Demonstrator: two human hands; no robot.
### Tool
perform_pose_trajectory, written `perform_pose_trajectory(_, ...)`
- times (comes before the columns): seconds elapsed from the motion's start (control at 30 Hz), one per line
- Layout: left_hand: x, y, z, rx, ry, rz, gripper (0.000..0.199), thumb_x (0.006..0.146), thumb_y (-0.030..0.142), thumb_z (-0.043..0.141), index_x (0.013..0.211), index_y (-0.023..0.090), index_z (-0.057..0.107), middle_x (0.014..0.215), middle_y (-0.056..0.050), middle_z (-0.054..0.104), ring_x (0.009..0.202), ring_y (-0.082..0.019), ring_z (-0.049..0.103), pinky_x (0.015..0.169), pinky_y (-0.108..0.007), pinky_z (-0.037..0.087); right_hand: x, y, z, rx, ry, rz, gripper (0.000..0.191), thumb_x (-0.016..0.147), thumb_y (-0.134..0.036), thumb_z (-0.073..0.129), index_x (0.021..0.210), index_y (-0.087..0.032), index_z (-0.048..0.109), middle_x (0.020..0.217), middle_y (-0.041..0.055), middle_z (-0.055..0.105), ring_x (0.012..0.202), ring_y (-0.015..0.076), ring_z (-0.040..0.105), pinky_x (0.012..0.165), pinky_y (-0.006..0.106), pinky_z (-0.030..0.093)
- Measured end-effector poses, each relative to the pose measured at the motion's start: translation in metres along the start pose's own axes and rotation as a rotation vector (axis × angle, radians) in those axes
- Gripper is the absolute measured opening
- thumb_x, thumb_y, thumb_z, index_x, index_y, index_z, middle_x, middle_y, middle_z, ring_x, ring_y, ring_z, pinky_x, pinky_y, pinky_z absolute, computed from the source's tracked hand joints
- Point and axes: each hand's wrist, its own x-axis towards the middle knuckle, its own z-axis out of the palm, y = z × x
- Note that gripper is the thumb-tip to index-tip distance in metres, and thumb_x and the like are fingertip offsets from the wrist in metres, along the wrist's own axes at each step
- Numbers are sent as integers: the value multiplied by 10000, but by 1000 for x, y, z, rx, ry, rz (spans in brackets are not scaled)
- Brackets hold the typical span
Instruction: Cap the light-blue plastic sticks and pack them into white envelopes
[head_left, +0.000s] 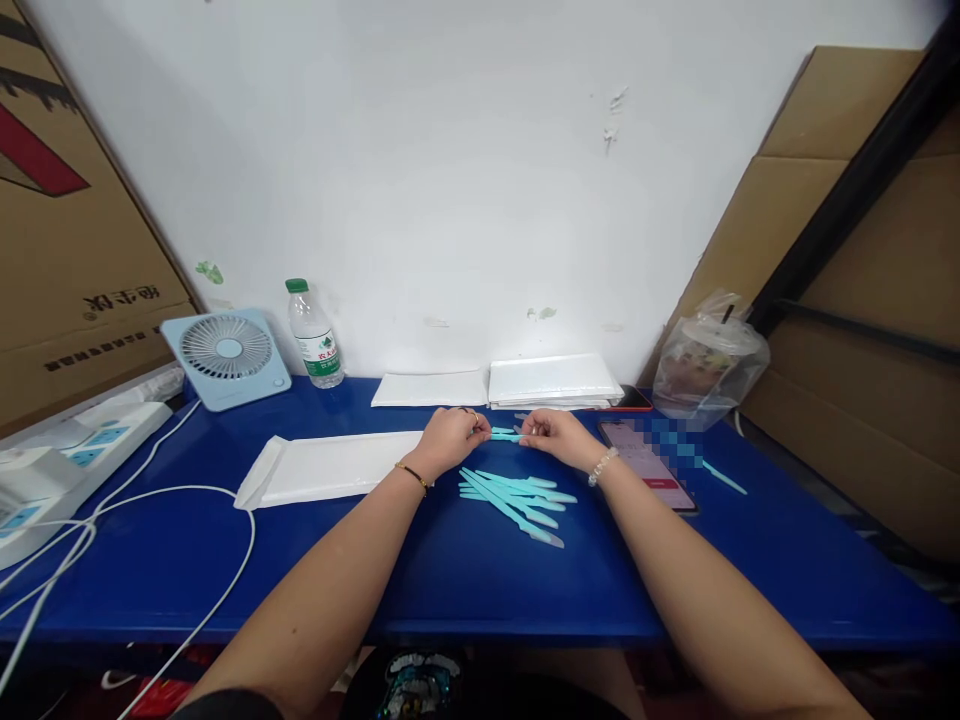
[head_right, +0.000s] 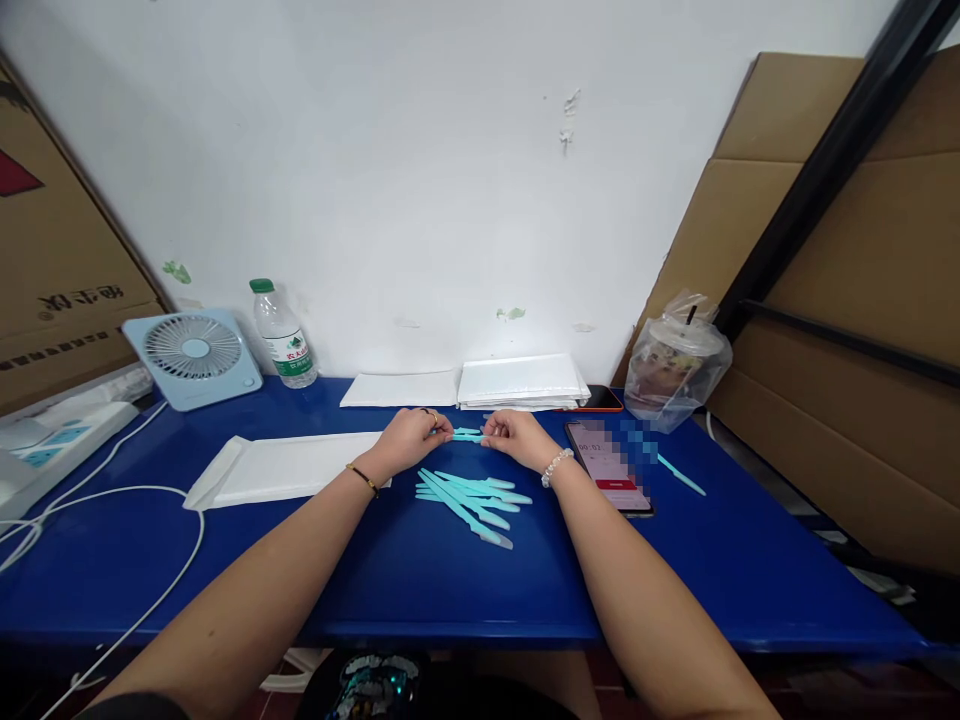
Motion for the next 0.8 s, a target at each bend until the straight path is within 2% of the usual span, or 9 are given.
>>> perform_pose_trajectory(0.2, 2, -5, 3, 73, 48, -17, 192, 833, 304, 493, 850, 252, 676, 897, 4, 694, 887, -174, 583, 822, -276, 358, 2, 11, -2, 31, -15, 43, 255, 678, -404, 681, 743, -167, 613, 595, -19, 530, 539, 105, 457, 503, 224, 355)
perform_pose_trajectory(0.37, 3, -16, 4, 18, -13, -122, 212, 822, 335, 492, 832, 234, 678, 853, 5, 689, 831, -159, 592, 775, -247, 385, 3, 19, -9, 23, -9, 96, 307, 672, -425, 683, 803, -151, 644, 658, 15, 592, 573, 121, 498, 535, 242, 392)
perform_pose_trajectory(0.47, 2, -17, 7, 3, 22, -117, 255, 804, 378, 520, 961, 240, 665, 943, -11, 666, 893, -173, 579, 787, -250, 403, 2, 14, -13, -113, 40, 51, 299, 674, -409, 682, 857, -173, 673, 749, 23, 610, 568, 111, 469, 545, 245, 381)
perform_pose_trajectory(0.53, 1, -16, 10, 7, 66, -95, 342, 788, 393, 548, 1090, 250, 623, 1048, -28, 630, 973, -195, 551, 825, -267, 408, -1, 7, -18, -179, 41, 7, 237, 696, -397, 661, 806, -188, 682, 756, 18, 607, 570, 109, 455, 546, 243, 369)
perform_pose_trajectory(0.63, 0, -15, 15, -13, 39, -50, 346, 807, 372, 533, 1122, 254, 614, 1086, -37, 603, 1015, -204, 522, 867, -276, 405, -11, -8, -27, -133, -113, 28, 228, 727, -406, 626, 740, -183, 670, 652, 8, 595, 551, 116, 470, 518, 238, 353)
perform_pose_trajectory(0.73, 0, -13, 18, -35, 0, 6, 291, 834, 340, 498, 1067, 245, 644, 1054, -37, 609, 979, -196, 532, 857, -270, 413, -21, -20, -30, -104, -331, 80, 252, 653, -417, 694, 737, -180, 674, 598, 2, 598, 530, 122, 492, 495, 235, 350)
perform_pose_trajectory(0.8, 0, -12, 18, -51, -13, 44, 283, 830, 333, 508, 1060, 242, 645, 1050, -35, 613, 964, -193, 538, 843, -266, 419, -23, -23, -28, -134, -413, 80, 253, 599, -397, 736, 721, -184, 676, 595, -1, 600, 528, 120, 496, 493, 233, 349)
